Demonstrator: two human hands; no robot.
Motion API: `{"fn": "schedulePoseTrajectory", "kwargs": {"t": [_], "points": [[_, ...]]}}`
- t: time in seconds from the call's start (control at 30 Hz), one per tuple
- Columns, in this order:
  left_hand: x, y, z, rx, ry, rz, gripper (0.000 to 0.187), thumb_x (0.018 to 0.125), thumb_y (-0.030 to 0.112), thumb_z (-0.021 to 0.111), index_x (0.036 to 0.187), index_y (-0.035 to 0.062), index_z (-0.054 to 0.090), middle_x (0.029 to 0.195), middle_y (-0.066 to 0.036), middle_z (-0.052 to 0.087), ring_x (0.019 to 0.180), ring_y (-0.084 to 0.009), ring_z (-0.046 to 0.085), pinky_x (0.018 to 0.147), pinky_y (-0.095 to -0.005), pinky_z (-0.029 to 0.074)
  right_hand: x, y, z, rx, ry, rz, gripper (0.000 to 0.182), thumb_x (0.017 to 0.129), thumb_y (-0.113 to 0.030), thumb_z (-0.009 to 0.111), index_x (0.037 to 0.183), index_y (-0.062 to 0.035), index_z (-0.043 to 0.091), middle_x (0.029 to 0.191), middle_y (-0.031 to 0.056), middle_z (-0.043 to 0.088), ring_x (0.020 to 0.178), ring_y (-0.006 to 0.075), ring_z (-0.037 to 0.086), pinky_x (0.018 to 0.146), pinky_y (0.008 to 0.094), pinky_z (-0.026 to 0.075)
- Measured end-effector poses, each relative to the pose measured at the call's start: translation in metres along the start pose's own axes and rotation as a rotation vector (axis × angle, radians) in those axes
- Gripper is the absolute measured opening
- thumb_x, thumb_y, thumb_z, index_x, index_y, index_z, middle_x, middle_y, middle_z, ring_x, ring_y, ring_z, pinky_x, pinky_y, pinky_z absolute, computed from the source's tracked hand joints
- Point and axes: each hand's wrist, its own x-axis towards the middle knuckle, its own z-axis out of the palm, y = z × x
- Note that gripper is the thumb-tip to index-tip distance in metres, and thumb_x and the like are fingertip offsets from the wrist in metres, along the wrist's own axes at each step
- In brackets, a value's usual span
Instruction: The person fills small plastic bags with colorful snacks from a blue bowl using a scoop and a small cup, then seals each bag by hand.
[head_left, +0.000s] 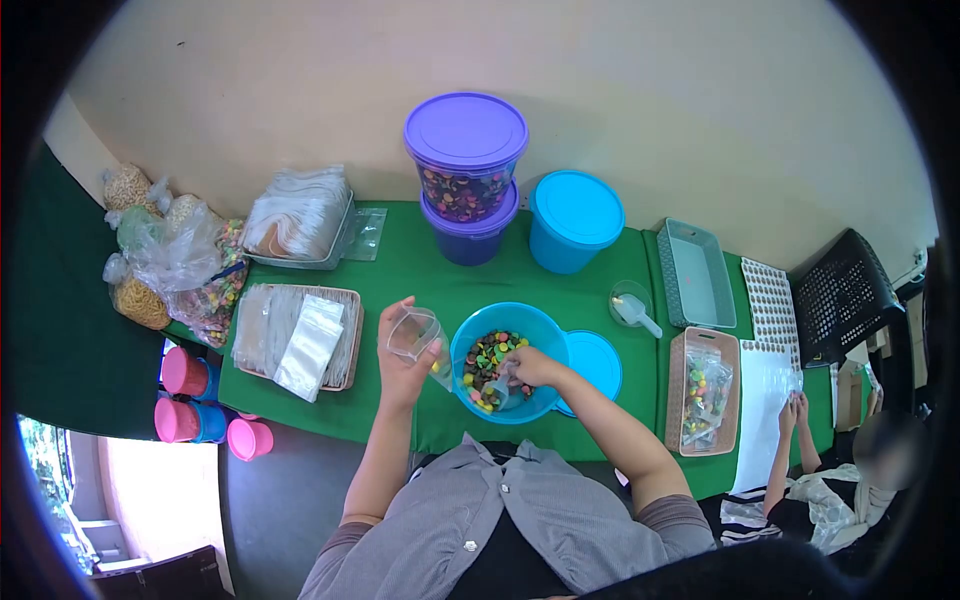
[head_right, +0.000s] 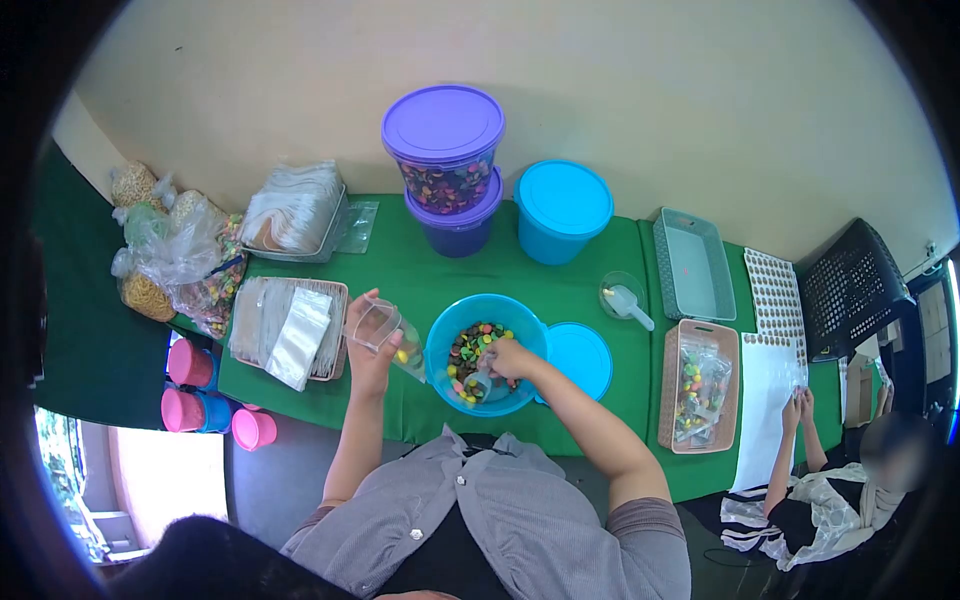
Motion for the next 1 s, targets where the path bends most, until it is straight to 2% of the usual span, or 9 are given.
{"fn": "schedulePoseTrajectory", "kwargs": {"t": [0.07,0.13,0.23,0.43,0.53,0.7,0.83,0.93,1.0], "points": [[-0.001,0.0,-0.002,0.005,0.003,-0.006,0.07,0.076,0.016,0.077,0.133,0.0044,0.04,0.105,-0.005,0.051,0.1,-0.0147,0.052,0.088,-0.0316,0.045,0.003,0.004,0.004,0.151,0.0,0.021,0.023,0.094,-0.012,0.056,0.111,0.0018,0.064,0.102,0.0126,0.068,0.087,0.0169,0.067,0.071,0.0294,0.057],[-0.001,-0.002,-0.004,0.004,0.0,-0.01,0.069,0.076,0.016,0.077,0.133,0.0043,0.04,0.105,-0.005,0.051,0.101,-0.0147,0.052,0.088,-0.0316,0.045,0.0,0.0,0.0,0.476,0.028,0.004,0.028,0.098,-0.017,0.053,0.117,0.0022,0.059,0.107,0.0131,0.065,0.092,0.0175,0.066,0.078,0.0294,0.057],[-0.001,-0.005,-0.008,0.039,0.027,-0.01,0.069,0.076,0.016,0.077,0.132,0.0043,0.041,0.105,-0.005,0.051,0.1,-0.0148,0.052,0.087,-0.0315,0.045,-0.011,-0.01,-0.005,0.669,0.141,-0.018,0.028,0.098,-0.019,0.053,0.116,0.003,0.059,0.103,0.0137,0.065,0.092,0.0196,0.067,0.08,0.0287,0.056],[0.0,-0.007,-0.011,0.028,0.032,-0.013,0.068,0.075,0.016,0.077,0.132,0.0047,0.042,0.104,-0.005,0.052,0.098,-0.0145,0.053,0.087,-0.0306,0.046,-0.026,-0.016,-0.008,1.036,0.103,-0.178,0.039,0.099,-0.029,0.053,0.119,0.0045,0.056,0.104,0.0135,0.064,0.094,0.0184,0.065,0.086,0.028,0.054],[-0.001,-0.008,-0.012,0.033,0.038,0.0,0.068,0.075,0.016,0.077,0.133,0.0049,0.042,0.104,-0.005,0.052,0.098,-0.0143,0.053,0.087,-0.0306,0.046,-0.031,-0.015,-0.005,1.09,0.148,-0.249,0.041,0.1,-0.03,0.052,0.119,0.0051,0.055,0.105,0.014,0.063,0.092,0.0176,0.064,0.086,0.0283,0.054],[-0.003,-0.003,-0.018,0.048,0.034,-0.018,0.074,0.076,0.02,0.077,0.138,0.0062,0.038,0.116,-0.007,0.052,0.109,-0.0186,0.051,0.095,-0.0353,0.042,-0.061,-0.015,-0.001,1.176,0.278,-0.308,0.039,0.101,-0.029,0.05,0.118,0.0057,0.055,0.106,0.0147,0.063,0.093,0.0186,0.064,0.086,0.0295,0.054],[-0.002,0.006,-0.008,0.03,0.086,0.014,0.07,0.075,0.018,0.077,0.134,0.0049,0.041,0.107,-0.006,0.052,0.101,-0.0154,0.053,0.089,-0.0322,0.046,-0.102,-0.027,-0.004,1.313,0.428,-0.372,0.038,0.101,-0.027,0.05,0.119,0.0067,0.053,0.105,0.0137,0.059,0.091,0.0207,0.065,0.083,0.0292,0.056],[-0.002,0.002,-0.001,0.014,0.039,-0.012,0.071,0.075,0.018,0.078,0.134,0.0047,0.04,0.109,-0.007,0.053,0.103,-0.0158,0.053,0.09,-0.0329,0.045,-0.129,-0.029,-0.015,1.299,0.534,-0.514,0.041,0.1,-0.03,0.051,0.119,0.0058,0.051,0.101,0.0154,0.062,0.089,0.0202,0.065,0.082,0.0287,0.056],[-0.003,-0.006,0.008,0.001,-0.099,-0.066,0.076,0.073,0.022,0.08,0.136,0.0079,0.04,0.122,-0.006,0.048,0.112,-0.0202,0.05,0.099,-0.0365,0.041,-0.15,-0.039,-0.022,1.31,0.596,-0.601,0.04,0.1,-0.031,0.051,0.118,0.0052,0.052,0.099,0.0151,0.063,0.089,0.0202,0.066,0.082,0.0284,0.057]]}}
